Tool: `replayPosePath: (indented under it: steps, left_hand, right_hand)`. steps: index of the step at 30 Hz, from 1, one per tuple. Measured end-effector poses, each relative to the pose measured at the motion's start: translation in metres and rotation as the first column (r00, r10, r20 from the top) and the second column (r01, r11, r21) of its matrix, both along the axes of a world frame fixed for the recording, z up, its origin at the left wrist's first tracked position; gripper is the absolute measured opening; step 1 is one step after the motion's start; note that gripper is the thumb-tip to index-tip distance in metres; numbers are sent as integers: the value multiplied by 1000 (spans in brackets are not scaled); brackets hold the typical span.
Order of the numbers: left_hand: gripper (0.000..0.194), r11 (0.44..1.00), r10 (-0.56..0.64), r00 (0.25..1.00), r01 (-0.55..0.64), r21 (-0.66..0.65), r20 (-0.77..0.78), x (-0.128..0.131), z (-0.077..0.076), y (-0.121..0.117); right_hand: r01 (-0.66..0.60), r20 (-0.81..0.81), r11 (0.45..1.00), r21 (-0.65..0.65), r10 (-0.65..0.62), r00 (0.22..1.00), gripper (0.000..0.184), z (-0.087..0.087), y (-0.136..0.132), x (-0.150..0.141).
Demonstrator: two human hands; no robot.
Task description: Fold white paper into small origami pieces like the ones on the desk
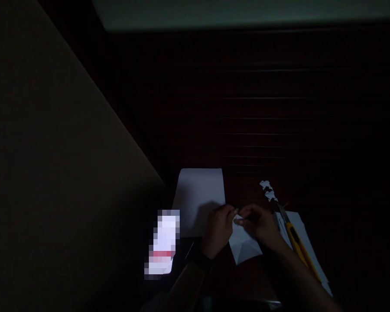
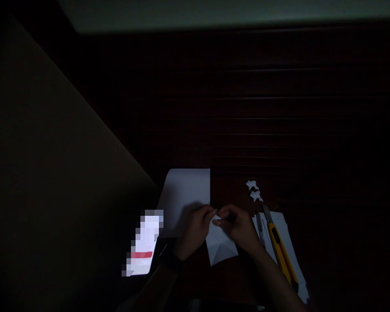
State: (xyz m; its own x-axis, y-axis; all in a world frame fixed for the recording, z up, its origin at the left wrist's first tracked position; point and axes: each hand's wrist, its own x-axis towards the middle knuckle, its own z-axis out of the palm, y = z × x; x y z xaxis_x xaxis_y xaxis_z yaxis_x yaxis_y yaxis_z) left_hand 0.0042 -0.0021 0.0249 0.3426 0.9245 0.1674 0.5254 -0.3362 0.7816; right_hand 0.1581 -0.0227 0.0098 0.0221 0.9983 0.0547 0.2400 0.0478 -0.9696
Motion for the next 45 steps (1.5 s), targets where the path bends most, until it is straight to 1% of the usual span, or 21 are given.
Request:
replayPosePath:
  steps: [3,6,11,14,18,20,22,24,26,30,32,35,40,42,45]
  left_hand:
    - [24,1000,-22,1000,22,6,-3,0,2,0]
    - [23,998,-41,999,42,42,-24,0,4,-2]
    - [20,988,-57,990,75,134,-128,1,5,-7]
    - [19,979,-62,979,97,177,-196,0,7,-8]
    - [16,961,-142,948,201,192,-287,-3,10,-6]
    - [14,954,-171,937,235,184,-306,-4,9,-6]
    - [14,958,-173,940,230,172,-293,-4,8,-6]
    - [16,968,-151,953,197,155,-264,-4,7,-7]
    - [17,976,-138,959,174,132,-248,-3,7,-7]
    - [16,977,-142,952,179,114,-272,-3,8,-6]
    - [14,976,-140,947,180,119,-288,-2,8,-6]
    - [13,975,-149,946,190,119,-289,-2,7,-6]
    - [12,970,-136,936,193,151,-325,-1,8,-6]
    - [12,964,-132,926,203,170,-354,-1,10,-8]
    - [16,954,-153,916,235,188,-370,-1,12,-9]
  right_hand:
    - [9,-6,1000,-17,-9,1000,20,1,0,0]
    - [25,-37,1000,-9,-25,999,19,-1,1,-1]
    - [41,-51,999,6,-41,998,19,-2,1,0]
    - [37,-20,999,14,-37,999,19,2,0,2]
    - [-10,70,1000,14,9,998,19,3,0,6]
    - [-34,118,999,20,31,993,19,2,0,9]
    - [-42,151,999,31,37,988,19,1,0,11]
    - [-51,165,998,39,44,985,18,2,-1,11]
    - [-87,159,996,31,81,984,21,4,-1,10]
    - [-167,171,986,-15,167,971,28,4,-2,7]
    - [-153,192,988,-20,154,969,28,2,-3,6]
    - [-117,211,993,-14,118,970,32,-2,-3,6]
    - [-126,194,992,-9,125,973,39,1,-2,6]
    - [-139,185,990,1,136,973,37,3,-2,5]
    - [-145,195,989,14,140,971,28,3,-3,2]
